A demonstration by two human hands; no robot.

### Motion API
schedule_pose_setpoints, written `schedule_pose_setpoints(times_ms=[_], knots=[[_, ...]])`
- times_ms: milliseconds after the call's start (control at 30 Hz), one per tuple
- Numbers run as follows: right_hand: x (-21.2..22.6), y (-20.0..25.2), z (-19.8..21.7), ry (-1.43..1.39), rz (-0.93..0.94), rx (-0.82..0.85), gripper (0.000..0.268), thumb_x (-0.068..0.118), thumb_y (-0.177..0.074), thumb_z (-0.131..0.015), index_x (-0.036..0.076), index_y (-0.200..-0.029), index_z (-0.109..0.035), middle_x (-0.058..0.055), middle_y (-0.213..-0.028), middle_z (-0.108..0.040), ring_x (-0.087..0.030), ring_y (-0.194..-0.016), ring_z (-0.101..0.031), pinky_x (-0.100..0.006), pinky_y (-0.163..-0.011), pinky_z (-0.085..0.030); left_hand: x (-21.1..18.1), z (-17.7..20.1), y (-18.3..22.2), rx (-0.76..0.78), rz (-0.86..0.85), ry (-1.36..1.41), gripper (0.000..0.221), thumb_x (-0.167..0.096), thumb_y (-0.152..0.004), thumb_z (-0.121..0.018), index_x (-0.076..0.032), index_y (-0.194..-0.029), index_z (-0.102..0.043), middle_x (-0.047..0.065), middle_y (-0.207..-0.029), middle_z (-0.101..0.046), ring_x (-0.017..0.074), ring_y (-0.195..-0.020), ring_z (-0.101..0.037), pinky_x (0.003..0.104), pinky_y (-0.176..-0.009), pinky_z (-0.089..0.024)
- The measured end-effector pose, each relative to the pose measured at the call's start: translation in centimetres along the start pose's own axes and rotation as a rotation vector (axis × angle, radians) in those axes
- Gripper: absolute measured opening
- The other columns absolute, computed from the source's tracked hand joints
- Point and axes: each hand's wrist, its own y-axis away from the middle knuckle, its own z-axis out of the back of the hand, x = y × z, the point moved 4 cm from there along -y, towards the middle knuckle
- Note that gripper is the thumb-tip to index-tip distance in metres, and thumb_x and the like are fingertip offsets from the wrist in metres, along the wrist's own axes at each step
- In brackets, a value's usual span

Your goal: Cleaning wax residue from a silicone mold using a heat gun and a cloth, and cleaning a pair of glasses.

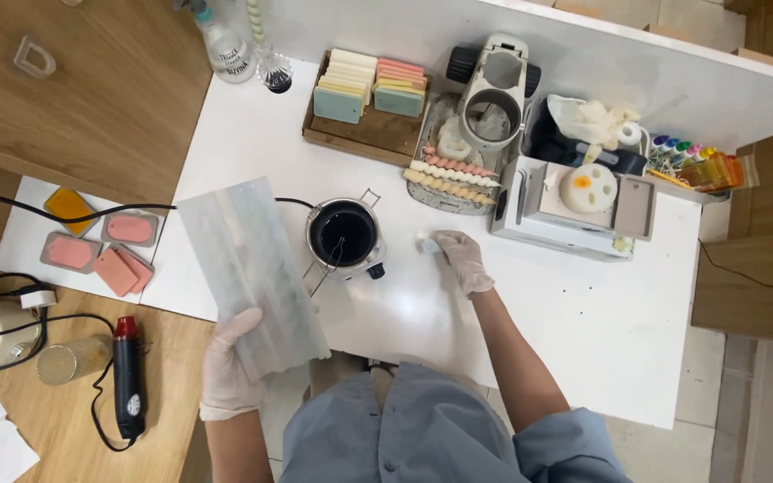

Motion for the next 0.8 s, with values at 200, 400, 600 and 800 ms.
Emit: schedule_pose_setpoints(times_ms=[200,400,600,800], knots=[[-0.1,-6.1,-4.0,-0.055,0.060,0.130,0.026,0.020,-0.095,-0.072,0.000,-0.111,-0.073,-0.002,-0.088,-0.070,-0.009,-0.069,-0.055,-0.024,-0.060,-0.046,2.5,-7.9,-1.2,-0.040,-0.103,0.041,0.072,-0.007,-0.082,-0.066,-0.005,-0.151,-0.045,0.014,-0.136,-0.062,0.0316,-0.122,-0.063,0.048,-0.102,-0.052],[-0.5,-9.3,-4.3,-0.064,0.187,0.177,0.027,0.017,-0.093,-0.073,0.003,-0.117,-0.070,-0.001,-0.100,-0.074,-0.006,-0.084,-0.065,-0.019,-0.076,-0.055,4.9,-10.8,0.0,-0.229,-0.167,-0.078,0.076,-0.016,-0.079,-0.069,-0.003,-0.150,-0.048,0.014,-0.136,-0.064,0.0311,-0.122,-0.063,0.045,-0.101,-0.053],[9.2,-6.8,-1.5,-0.248,0.216,-0.098,0.037,0.004,-0.090,-0.068,-0.005,-0.125,-0.059,-0.011,-0.112,-0.069,-0.014,-0.081,-0.065,-0.030,-0.073,-0.057,7.6,-7.6,1.8,-0.372,0.072,-0.031,0.080,-0.022,-0.075,-0.068,-0.006,-0.151,-0.048,0.015,-0.136,-0.064,0.0312,-0.121,-0.063,0.047,-0.099,-0.052],[21.0,-1.4,0.0,-1.283,0.118,0.278,0.035,0.010,-0.085,-0.055,-0.008,-0.116,-0.057,-0.023,-0.115,-0.067,-0.029,-0.094,-0.074,-0.036,-0.082,-0.063,7.1,-8.1,1.8,-0.334,0.205,-0.093,0.082,-0.029,-0.072,-0.068,-0.005,-0.147,-0.048,0.023,-0.131,-0.067,0.0339,-0.115,-0.068,0.049,-0.096,-0.056]])
